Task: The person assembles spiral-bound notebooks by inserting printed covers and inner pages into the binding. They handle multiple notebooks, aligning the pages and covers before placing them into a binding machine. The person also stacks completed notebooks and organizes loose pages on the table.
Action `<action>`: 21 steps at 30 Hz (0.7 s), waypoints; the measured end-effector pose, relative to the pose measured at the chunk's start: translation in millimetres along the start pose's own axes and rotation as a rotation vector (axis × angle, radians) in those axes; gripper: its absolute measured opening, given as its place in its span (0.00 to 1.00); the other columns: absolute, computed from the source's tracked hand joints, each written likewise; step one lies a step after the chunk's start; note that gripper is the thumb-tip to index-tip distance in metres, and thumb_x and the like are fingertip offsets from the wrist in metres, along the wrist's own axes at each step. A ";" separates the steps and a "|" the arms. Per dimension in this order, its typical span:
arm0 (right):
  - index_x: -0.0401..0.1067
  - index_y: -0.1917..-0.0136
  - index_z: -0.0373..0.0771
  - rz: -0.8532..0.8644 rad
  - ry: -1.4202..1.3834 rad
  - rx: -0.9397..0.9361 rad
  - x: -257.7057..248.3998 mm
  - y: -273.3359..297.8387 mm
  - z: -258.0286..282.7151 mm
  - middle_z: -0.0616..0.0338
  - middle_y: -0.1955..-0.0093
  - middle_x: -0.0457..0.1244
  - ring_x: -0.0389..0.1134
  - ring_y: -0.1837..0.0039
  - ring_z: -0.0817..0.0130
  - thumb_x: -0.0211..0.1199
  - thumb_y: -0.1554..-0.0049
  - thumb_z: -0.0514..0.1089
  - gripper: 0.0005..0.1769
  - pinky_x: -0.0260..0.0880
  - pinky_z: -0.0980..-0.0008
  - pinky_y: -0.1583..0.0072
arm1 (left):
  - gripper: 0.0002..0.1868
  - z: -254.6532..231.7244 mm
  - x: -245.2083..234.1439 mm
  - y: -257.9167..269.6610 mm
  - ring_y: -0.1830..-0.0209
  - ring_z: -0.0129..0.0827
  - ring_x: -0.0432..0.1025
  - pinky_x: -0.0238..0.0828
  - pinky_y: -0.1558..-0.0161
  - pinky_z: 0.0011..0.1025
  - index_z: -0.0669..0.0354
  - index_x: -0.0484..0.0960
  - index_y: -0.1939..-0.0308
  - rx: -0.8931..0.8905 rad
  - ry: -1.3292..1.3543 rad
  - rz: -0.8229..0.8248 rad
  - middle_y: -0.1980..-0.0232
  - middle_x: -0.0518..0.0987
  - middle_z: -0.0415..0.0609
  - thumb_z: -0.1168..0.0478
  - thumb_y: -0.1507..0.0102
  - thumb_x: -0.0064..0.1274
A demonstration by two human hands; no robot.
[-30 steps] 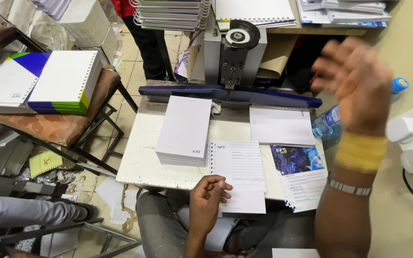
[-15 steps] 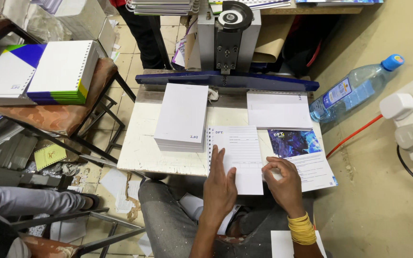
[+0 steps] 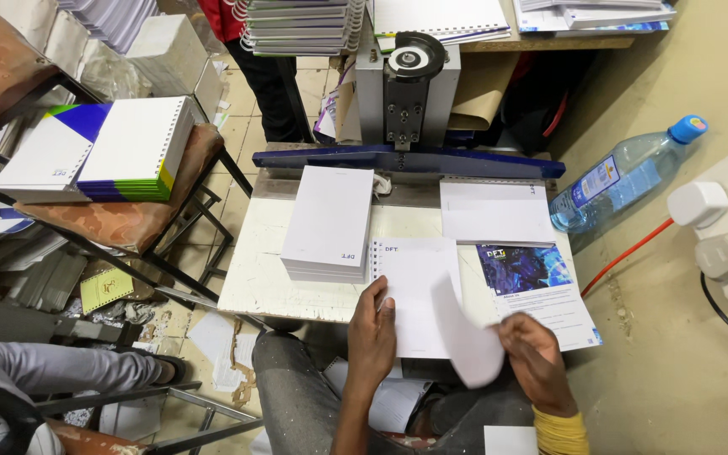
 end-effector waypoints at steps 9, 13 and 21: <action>0.86 0.41 0.45 -0.085 0.711 0.044 33.4 29.5 14.2 0.63 0.36 0.76 0.72 0.31 0.67 0.66 0.42 0.59 0.23 0.70 0.63 0.30 | 0.18 -2.9 1.6 -12.0 0.41 0.32 0.81 0.80 0.43 0.30 0.50 0.87 0.43 -0.005 0.049 -0.095 0.43 0.89 0.43 0.49 0.30 0.52; 0.87 0.46 0.47 -0.128 0.735 0.005 55.0 44.4 -7.0 0.66 0.39 0.77 0.72 0.32 0.67 0.69 0.44 0.57 0.19 0.68 0.61 0.29 | 0.13 19.5 17.3 -20.4 0.58 0.30 0.84 0.87 0.53 0.27 0.59 0.87 0.49 -0.053 0.183 -0.093 0.55 0.89 0.48 0.62 0.28 0.47; 0.78 0.43 0.37 -0.253 0.584 -0.239 97.8 57.0 49.0 0.51 0.32 0.70 0.67 0.25 0.57 0.71 0.43 0.42 0.15 0.65 0.56 0.24 | 0.20 16.2 12.5 -25.6 0.59 0.31 0.85 0.89 0.54 0.28 0.60 0.86 0.48 -0.099 0.193 -0.079 0.56 0.88 0.48 0.48 0.29 0.49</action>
Point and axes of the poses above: each hand's wrist, its own y-axis away from the middle knuckle, its own x-axis out of the palm, z = x × y, the point moved 9 cm from there along -y, towards the middle knuckle
